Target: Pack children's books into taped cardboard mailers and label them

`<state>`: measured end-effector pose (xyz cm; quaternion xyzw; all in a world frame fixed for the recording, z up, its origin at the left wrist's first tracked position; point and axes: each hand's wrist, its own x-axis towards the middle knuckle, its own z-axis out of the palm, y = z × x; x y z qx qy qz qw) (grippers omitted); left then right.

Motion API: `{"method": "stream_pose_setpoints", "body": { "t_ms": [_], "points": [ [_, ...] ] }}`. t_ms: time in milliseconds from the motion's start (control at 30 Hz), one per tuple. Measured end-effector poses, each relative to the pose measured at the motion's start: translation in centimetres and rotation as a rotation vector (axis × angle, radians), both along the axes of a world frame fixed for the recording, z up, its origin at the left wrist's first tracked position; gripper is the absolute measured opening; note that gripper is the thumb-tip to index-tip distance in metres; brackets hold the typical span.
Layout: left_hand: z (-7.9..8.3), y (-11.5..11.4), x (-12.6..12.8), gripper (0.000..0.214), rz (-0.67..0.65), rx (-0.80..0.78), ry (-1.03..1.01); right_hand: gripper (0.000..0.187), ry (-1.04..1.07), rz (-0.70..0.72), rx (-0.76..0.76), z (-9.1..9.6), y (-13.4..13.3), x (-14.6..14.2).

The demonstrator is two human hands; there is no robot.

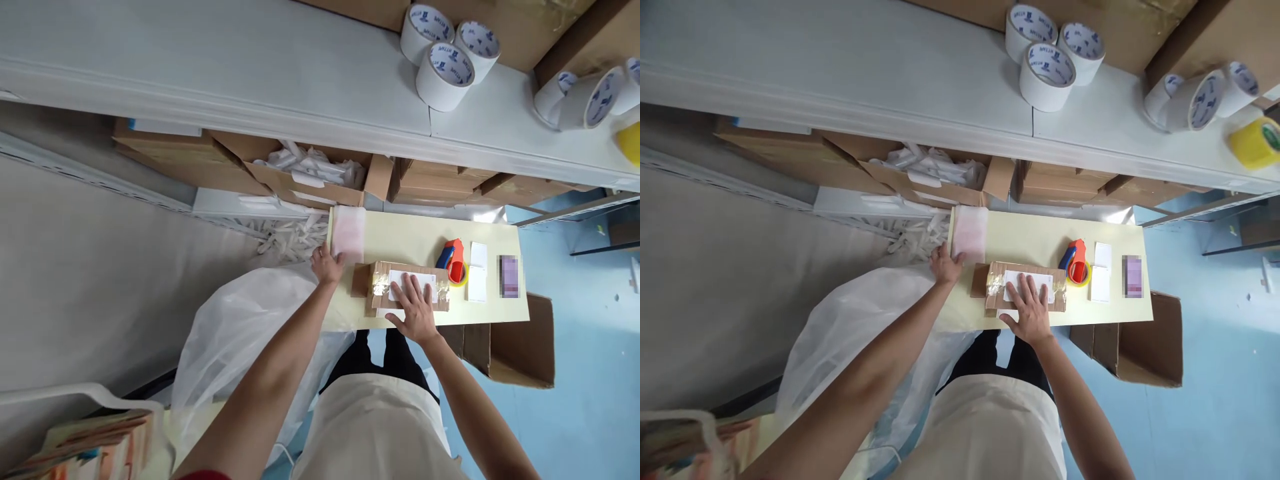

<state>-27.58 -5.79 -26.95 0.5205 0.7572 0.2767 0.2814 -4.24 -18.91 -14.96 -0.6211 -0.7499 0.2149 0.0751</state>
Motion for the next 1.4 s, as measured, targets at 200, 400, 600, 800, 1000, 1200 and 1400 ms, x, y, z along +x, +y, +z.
{"method": "stream_pose_setpoints", "body": {
  "t_ms": [200, 400, 600, 800, 1000, 1200, 1400],
  "points": [
    [5.3, -5.0, 3.8, 0.047, -0.327, 0.236, -0.058, 0.073, -0.033, 0.039, 0.077, 0.5, 0.9, 0.0],
    [10.7, -8.3, 6.6, 0.059, -0.798, 0.289, 0.276, 0.059, 0.302, -0.295, 0.193, 0.4, 2.3, 6.3],
    [11.9, -9.5, 7.6, 0.053, -0.872, 0.189, 0.436, 0.046, 0.066, -0.777, -0.099, -3.1, 7.9, 13.5],
    [11.9, -10.1, 7.8, 0.069, -0.938, 0.129, 0.466, 0.052, -0.018, -0.863, -0.201, -3.6, 10.4, 13.7],
    [11.6, -9.9, 7.5, 0.072, -0.944, 0.167, 0.397, 0.051, 0.549, -0.705, 0.076, 4.1, 6.9, 15.4],
    [12.0, -9.6, 7.4, 0.060, -0.920, 0.200, 0.291, 0.033, 0.642, -0.339, 0.004, 8.9, 7.3, 10.1],
    [13.5, -9.0, 7.3, 0.037, -0.700, 0.205, -0.132, 0.048, 0.495, -0.179, -0.177, 8.3, 9.3, 6.9]
  ]
}}
